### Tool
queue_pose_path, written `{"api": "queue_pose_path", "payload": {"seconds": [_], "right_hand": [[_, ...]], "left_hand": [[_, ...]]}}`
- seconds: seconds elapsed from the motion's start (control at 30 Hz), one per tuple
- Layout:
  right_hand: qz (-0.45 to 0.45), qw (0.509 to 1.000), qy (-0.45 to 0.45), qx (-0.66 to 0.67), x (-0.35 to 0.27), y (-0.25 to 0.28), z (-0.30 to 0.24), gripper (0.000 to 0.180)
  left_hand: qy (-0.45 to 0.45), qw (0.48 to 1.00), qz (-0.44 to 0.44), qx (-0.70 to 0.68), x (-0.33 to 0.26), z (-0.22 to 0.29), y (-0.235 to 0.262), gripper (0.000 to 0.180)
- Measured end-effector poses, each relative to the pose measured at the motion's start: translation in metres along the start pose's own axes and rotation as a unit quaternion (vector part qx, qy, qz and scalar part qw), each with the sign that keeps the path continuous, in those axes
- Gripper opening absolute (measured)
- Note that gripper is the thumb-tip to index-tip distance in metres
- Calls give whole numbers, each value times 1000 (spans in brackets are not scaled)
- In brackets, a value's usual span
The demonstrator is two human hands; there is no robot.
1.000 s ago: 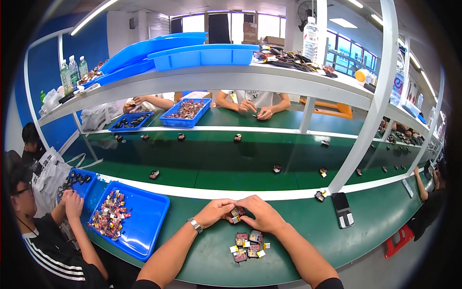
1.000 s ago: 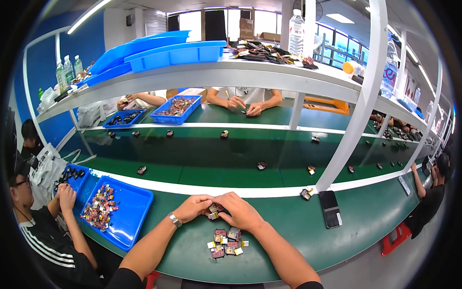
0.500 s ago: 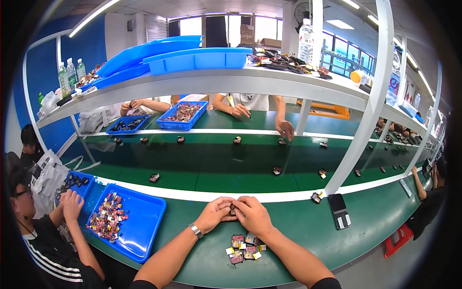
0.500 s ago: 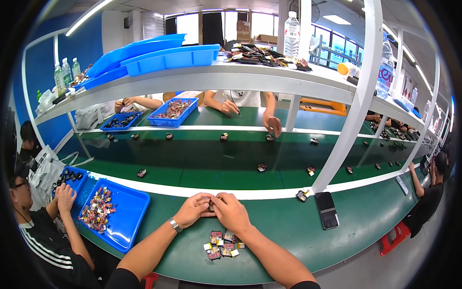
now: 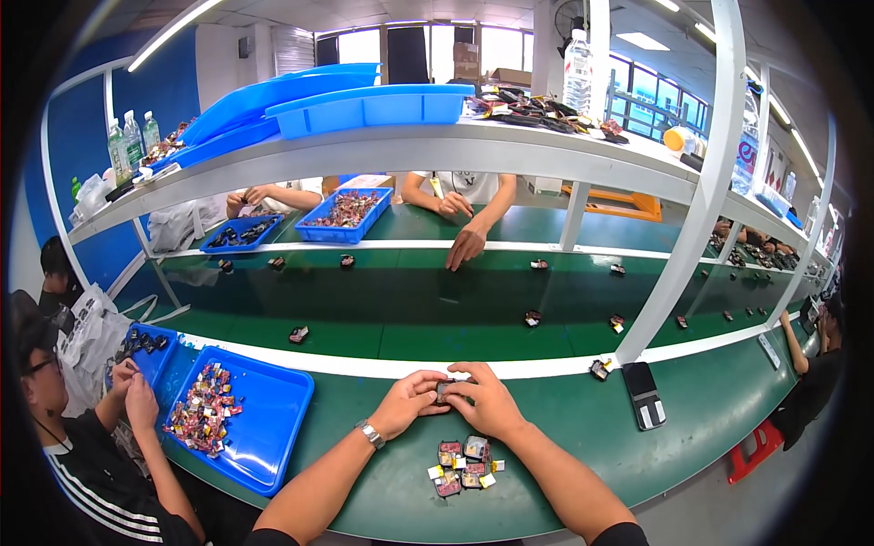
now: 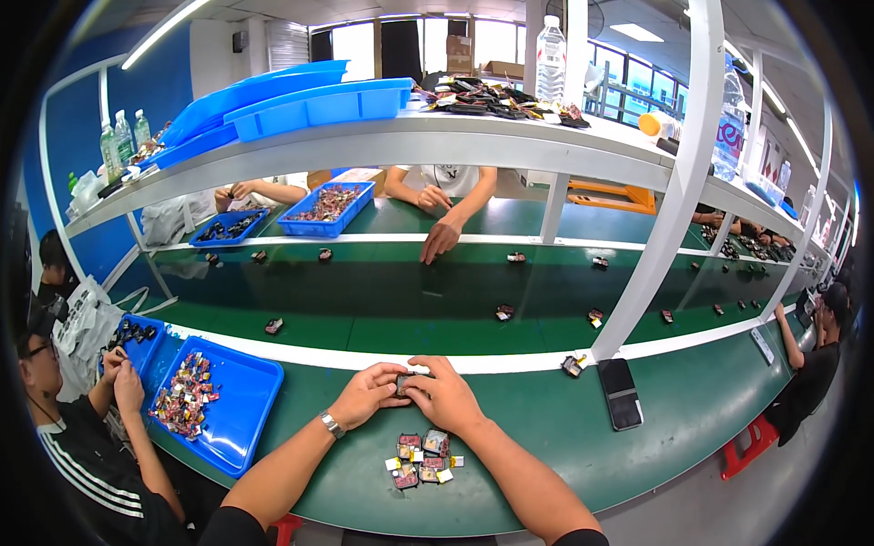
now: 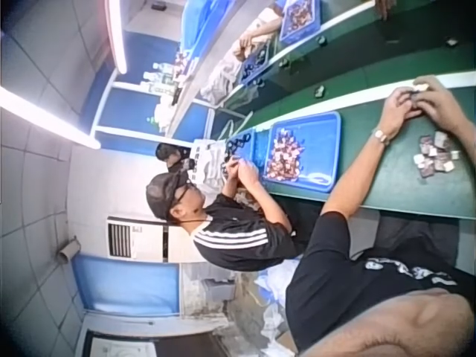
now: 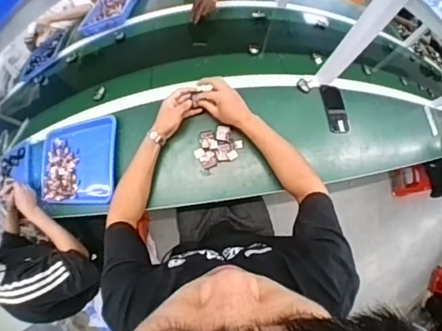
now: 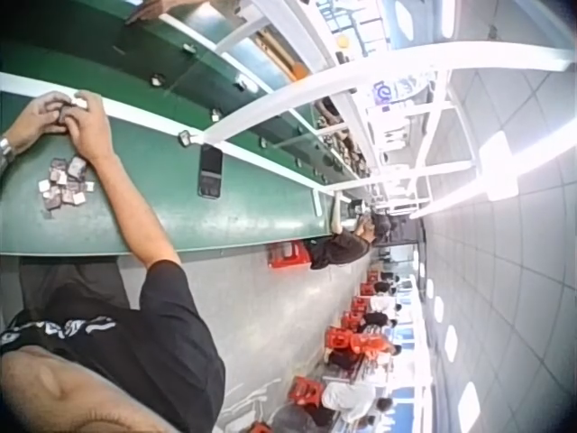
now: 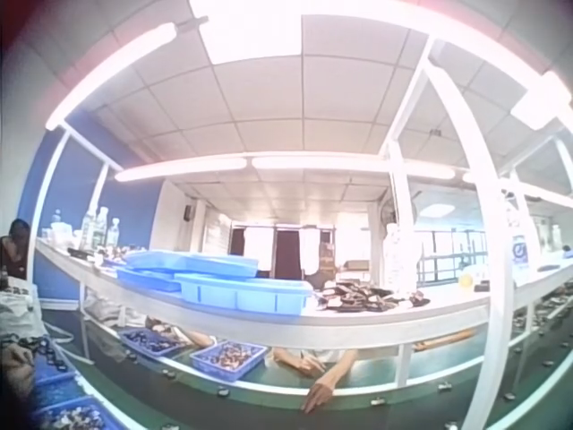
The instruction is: Sorting small decorative or manufacturing components on a production line conveyor belt.
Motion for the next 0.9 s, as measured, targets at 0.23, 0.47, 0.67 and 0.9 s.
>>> {"api": "queue_pose_path", "payload": {"seconds": [0.23,0.47,0.67,0.9], "right_hand": [[5,999,-35,11,0,-3,-1,10],[-19,999,10,34,0,1,-6,8],[13,1000,-26,5,-2,-2,-5,10],[30,999,-31,14,-4,-9,-5,11]], "left_hand": [[-19,997,-60,39,-3,2,-3,37],[19,999,-35,22,0,-1,-2,31],[19,999,-30,3,-1,-2,1,27],[20,1000,-16,-18,1,-5,5,26]]}}
Point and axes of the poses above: each hand's wrist, its own x-axis towards the middle knuckle, its own y-axis out of the back of the hand, z = x × y, the point moved 5 cm from there along x, towards the middle knuckle, and after that the axes turned 3 degrees about -x, right-handed, at the moved point
